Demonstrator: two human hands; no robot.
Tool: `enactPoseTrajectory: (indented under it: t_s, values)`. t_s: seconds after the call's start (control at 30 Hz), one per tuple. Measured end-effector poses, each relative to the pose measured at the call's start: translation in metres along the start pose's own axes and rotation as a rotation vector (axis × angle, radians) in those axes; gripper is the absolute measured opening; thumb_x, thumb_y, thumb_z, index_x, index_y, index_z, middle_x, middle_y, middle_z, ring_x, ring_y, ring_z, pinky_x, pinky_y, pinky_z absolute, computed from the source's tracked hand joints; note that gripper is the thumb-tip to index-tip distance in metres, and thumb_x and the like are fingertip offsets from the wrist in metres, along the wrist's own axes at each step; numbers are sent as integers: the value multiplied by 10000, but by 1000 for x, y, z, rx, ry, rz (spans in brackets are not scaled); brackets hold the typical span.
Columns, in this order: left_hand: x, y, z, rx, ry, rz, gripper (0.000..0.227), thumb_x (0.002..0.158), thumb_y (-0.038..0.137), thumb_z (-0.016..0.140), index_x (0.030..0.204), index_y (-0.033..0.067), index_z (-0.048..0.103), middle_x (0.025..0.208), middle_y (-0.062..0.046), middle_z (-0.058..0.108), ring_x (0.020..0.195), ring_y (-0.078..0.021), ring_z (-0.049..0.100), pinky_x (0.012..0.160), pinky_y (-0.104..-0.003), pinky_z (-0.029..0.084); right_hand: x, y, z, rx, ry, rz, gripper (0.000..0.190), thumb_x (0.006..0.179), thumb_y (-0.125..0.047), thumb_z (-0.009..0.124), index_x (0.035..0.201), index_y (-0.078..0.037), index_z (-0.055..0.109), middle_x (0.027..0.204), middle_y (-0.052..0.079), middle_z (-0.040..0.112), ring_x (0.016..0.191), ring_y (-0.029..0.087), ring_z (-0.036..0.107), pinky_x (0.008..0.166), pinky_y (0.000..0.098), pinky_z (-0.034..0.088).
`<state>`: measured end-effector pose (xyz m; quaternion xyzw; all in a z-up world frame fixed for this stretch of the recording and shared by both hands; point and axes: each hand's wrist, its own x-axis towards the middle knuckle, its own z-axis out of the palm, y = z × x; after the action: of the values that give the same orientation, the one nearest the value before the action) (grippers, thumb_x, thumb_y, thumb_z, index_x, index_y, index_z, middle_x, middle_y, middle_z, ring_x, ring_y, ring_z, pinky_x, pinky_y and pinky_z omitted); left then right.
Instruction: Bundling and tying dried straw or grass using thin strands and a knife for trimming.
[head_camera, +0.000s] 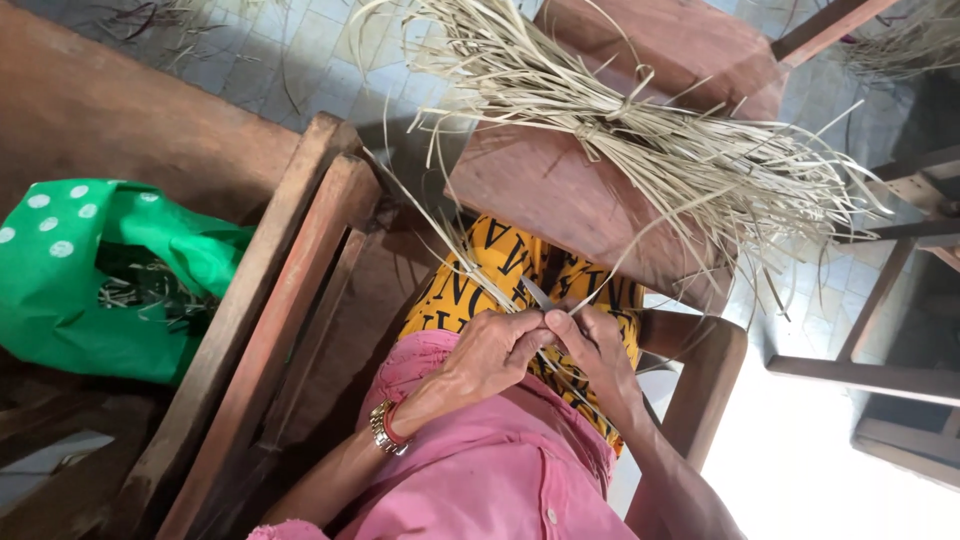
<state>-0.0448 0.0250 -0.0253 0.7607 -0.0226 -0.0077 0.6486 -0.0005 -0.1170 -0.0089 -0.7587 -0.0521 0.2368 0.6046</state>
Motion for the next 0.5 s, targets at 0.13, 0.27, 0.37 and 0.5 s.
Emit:
enactPoseTrajectory:
  t_s: [0.13, 0.27, 0.37, 0.5]
  values:
    - [4, 6, -5, 8, -25, -2, 138, 837, 31, 488, 731, 40, 575, 432, -63, 484, 333, -152, 442, 392, -229, 379, 7, 3, -6, -30, -123, -19, 305, 867, -241, 509, 633, -49, 550, 448, -11, 375, 423, 42, 372, 411, 156, 338]
    - [-1, -16, 0, -22, -21, 46, 137, 829, -7, 477, 752, 32, 583, 447, -73, 492, 326, -137, 428, 379, -229, 377, 8, 8, -5, 151, -179, -24, 404, 891, -203, 461, 513, -68, 412, 349, 4, 299, 282, 64, 274, 294, 158, 255]
    - [-4, -31, -1, -27, 1, 79, 150, 821, -40, 468, 742, 39, 570, 455, -71, 488, 325, -148, 422, 371, -240, 378, 11, 14, -12, 273, -214, -34, 397, 905, -182, 432, 527, -66, 396, 347, 10, 298, 256, 65, 269, 261, 162, 265]
    - [-4, -36, -19, 4, 41, 81, 164, 794, -62, 470, 736, 62, 561, 444, -42, 475, 328, -134, 410, 367, -235, 368, 18, 14, -23, 345, -235, -86, 438, 920, -211, 403, 504, -76, 385, 335, 2, 308, 242, 59, 292, 250, 151, 276]
